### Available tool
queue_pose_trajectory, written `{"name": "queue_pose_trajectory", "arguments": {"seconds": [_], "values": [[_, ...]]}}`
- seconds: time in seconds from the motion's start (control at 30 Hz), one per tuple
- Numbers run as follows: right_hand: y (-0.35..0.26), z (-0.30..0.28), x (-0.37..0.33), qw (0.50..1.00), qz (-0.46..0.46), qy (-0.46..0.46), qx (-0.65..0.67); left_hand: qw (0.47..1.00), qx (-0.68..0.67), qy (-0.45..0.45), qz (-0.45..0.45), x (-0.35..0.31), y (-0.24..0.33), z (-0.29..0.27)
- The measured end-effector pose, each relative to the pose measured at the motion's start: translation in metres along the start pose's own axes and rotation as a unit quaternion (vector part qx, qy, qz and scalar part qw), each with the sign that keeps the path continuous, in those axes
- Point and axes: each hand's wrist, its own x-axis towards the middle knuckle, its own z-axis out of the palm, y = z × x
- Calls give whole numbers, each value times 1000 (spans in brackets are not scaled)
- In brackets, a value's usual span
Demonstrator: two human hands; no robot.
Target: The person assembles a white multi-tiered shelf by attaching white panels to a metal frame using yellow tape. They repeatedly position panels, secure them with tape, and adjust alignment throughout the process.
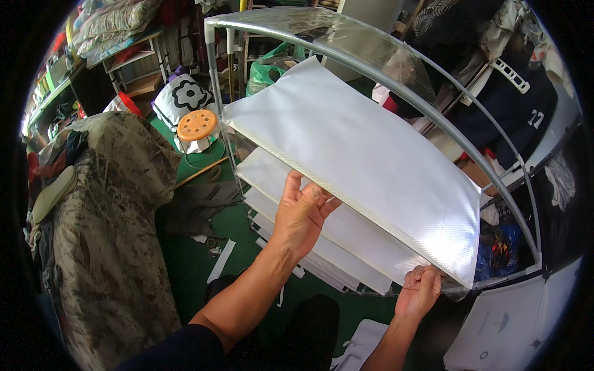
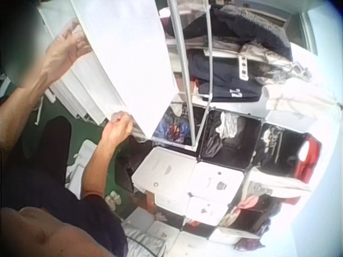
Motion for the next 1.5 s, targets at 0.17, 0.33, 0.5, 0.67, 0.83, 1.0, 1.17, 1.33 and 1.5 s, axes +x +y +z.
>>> {"name": "queue_pose_trajectory", "arguments": {"seconds": [0.17,0.33,0.5,0.67,0.83,1.0,1.17,1.33,1.5], "values": [[-3,5,-3,1000,5,1,-8,998,34,17,49,9,15,-12],[-3,6,-2,1000,0,2,-11,987,47,76,131,18,44,-16],[-3,5,1,1000,-1,-2,-11,984,68,35,162,20,60,-25],[-4,3,2,1000,-5,5,-13,985,50,48,155,20,60,-23],[-4,6,1,1000,-15,10,-19,988,33,28,149,22,58,-27],[-3,2,1,1000,-8,6,-27,989,7,8,147,27,55,-33],[-2,-1,0,1000,-10,-5,-20,989,-4,3,145,33,52,-32],[0,-1,0,1000,-9,3,-17,990,-50,-16,131,40,47,-32],[0,1,-1,1000,-6,-3,-4,992,-85,-2,97,41,46,-34]]}}
